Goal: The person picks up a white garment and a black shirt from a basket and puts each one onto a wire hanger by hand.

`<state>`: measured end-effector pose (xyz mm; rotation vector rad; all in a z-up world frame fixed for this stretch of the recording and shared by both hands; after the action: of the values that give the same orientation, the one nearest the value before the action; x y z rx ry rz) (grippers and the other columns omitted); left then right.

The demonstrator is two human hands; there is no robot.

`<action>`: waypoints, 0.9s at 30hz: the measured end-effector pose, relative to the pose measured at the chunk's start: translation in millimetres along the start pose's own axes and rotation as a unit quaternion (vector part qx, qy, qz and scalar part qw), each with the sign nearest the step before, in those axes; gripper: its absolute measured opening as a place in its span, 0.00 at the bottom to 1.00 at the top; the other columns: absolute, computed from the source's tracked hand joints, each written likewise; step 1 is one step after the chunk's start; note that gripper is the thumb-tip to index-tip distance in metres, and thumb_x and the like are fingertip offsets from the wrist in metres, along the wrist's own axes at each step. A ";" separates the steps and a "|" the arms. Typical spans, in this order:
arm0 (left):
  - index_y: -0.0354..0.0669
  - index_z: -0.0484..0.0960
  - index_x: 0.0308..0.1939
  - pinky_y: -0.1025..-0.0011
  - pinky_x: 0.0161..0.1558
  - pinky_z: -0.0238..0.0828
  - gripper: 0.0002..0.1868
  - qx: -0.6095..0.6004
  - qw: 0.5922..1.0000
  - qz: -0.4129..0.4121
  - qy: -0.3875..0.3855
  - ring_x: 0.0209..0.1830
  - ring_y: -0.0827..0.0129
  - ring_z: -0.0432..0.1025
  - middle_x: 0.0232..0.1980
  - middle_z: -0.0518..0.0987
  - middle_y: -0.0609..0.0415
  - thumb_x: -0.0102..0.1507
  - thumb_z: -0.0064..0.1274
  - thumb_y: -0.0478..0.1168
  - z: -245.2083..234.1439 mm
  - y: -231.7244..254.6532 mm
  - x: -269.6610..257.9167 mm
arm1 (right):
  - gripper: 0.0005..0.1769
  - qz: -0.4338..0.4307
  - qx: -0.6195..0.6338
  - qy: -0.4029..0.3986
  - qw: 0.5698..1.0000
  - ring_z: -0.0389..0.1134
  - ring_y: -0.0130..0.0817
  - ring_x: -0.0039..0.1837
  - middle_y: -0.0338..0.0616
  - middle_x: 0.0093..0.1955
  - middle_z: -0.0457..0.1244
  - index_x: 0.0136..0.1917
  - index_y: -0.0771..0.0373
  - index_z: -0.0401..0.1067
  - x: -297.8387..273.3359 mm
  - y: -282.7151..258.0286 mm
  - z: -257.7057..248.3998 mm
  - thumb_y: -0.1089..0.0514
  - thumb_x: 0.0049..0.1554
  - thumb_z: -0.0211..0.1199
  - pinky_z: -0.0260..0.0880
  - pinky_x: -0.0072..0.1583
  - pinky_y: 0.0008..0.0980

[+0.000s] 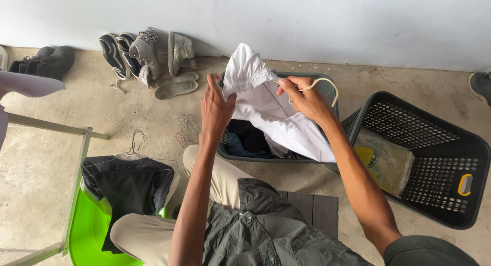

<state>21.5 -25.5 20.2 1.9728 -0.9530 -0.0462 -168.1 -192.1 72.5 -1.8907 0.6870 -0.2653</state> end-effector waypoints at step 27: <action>0.32 0.75 0.55 0.46 0.71 0.57 0.29 -0.034 0.975 0.135 -0.176 0.58 0.49 0.74 0.48 0.81 0.36 0.64 0.59 0.55 59.5 106.5 -102.7 | 0.21 -0.105 0.020 -0.035 0.994 0.51 0.20 0.27 0.32 0.24 0.51 0.41 0.61 0.66 5.0 8.6 20.7 0.48 0.70 0.45 0.53 0.33 0.29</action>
<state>-137.4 -32.9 31.9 1.7885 -1.4238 -0.2791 -157.1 -181.4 55.5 -1.9255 0.4317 -0.3418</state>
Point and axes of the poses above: each hand's wrist, its own x-axis towards the middle knuckle, its own z-axis out of the palm, y = z × x, the point moved 4 cm from there along x, towards the middle knuckle
